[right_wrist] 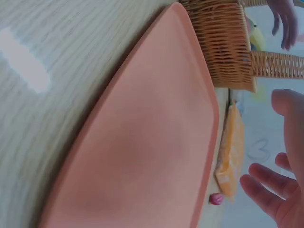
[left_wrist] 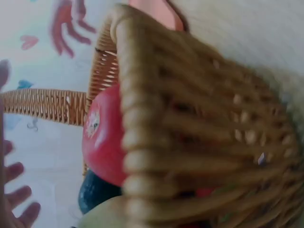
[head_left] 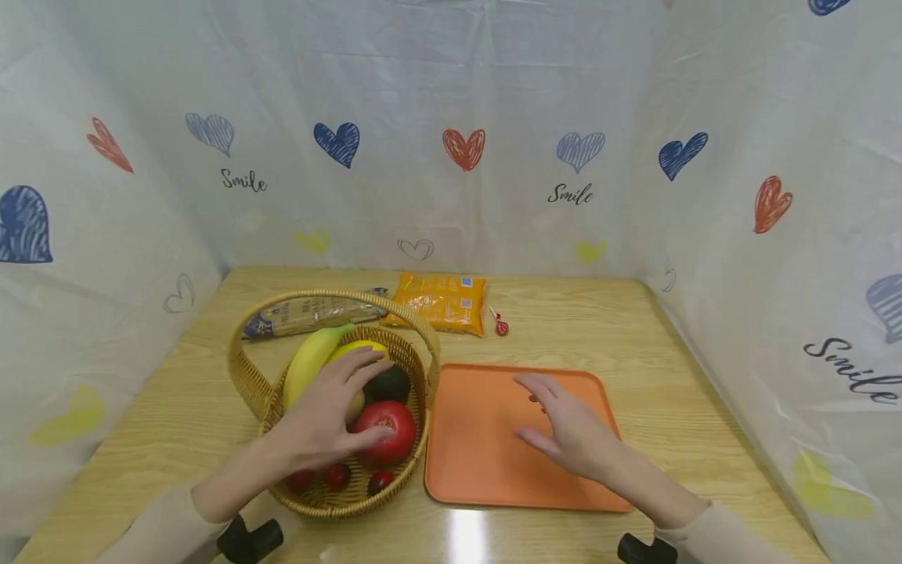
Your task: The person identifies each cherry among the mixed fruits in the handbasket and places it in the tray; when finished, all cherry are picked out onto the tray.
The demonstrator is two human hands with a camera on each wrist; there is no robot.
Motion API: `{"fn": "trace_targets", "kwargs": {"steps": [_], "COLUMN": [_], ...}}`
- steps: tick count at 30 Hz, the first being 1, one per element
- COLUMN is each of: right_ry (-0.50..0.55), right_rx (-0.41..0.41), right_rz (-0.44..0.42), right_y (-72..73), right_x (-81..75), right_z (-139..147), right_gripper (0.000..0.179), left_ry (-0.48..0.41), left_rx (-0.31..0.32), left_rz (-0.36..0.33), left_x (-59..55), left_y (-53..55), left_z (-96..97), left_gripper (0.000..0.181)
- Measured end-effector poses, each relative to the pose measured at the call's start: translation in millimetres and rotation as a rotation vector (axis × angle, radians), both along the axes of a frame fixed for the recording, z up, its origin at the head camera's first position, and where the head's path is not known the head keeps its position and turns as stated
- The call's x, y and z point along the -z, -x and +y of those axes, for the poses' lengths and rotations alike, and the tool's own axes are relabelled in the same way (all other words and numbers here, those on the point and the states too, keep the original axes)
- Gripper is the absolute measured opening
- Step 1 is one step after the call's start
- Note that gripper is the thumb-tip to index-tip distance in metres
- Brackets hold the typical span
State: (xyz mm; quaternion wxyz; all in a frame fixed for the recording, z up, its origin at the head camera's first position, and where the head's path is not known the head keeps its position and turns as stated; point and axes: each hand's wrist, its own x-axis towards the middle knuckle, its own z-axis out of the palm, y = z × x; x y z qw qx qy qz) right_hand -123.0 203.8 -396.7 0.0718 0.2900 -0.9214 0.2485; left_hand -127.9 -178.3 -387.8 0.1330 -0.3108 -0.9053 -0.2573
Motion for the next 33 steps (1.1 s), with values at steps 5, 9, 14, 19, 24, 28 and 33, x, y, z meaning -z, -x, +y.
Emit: {"fn": "trace_targets", "kwargs": {"steps": [5, 9, 14, 19, 24, 28, 33], "right_ry": [0.230, 0.282, 0.267, 0.212, 0.182, 0.179, 0.191], "right_rx": [0.080, 0.094, 0.050, 0.071, 0.077, 0.080, 0.077], "right_rz": [-0.239, -0.318, -0.207, -0.177, -0.217, -0.230, -0.239], "right_y": [-2.4, -3.7, -2.3, -4.6, -5.4, -4.9, -4.3], "right_x": [7.5, 18.2, 38.3, 33.8, 25.2, 24.1, 26.2], "right_z": [3.1, 7.3, 12.6, 8.2, 5.2, 5.0, 5.5], "right_gripper": [0.062, 0.066, 0.066, 0.064, 0.065, 0.068, 0.067], "left_ry": [-0.337, -0.393, -0.408, -0.465, -0.549, -0.648, -0.953], "left_rx": [0.040, 0.086, 0.061, -0.066, -0.125, -0.191, -0.245], "left_rz": [0.119, 0.391, 0.697, 0.832, 0.678, 0.365, -0.016], "left_x": [4.4, -7.0, -33.8, -58.5, -54.6, -39.3, -23.8], "left_y": [-3.2, 1.6, 11.1, 17.4, 17.4, 8.9, 1.7], "left_z": [-9.4, -20.5, -31.0, -40.3, -61.0, -75.0, -77.8], "left_gripper": [0.065, 0.071, 0.059, 0.059, 0.082, 0.078, 0.061]}}
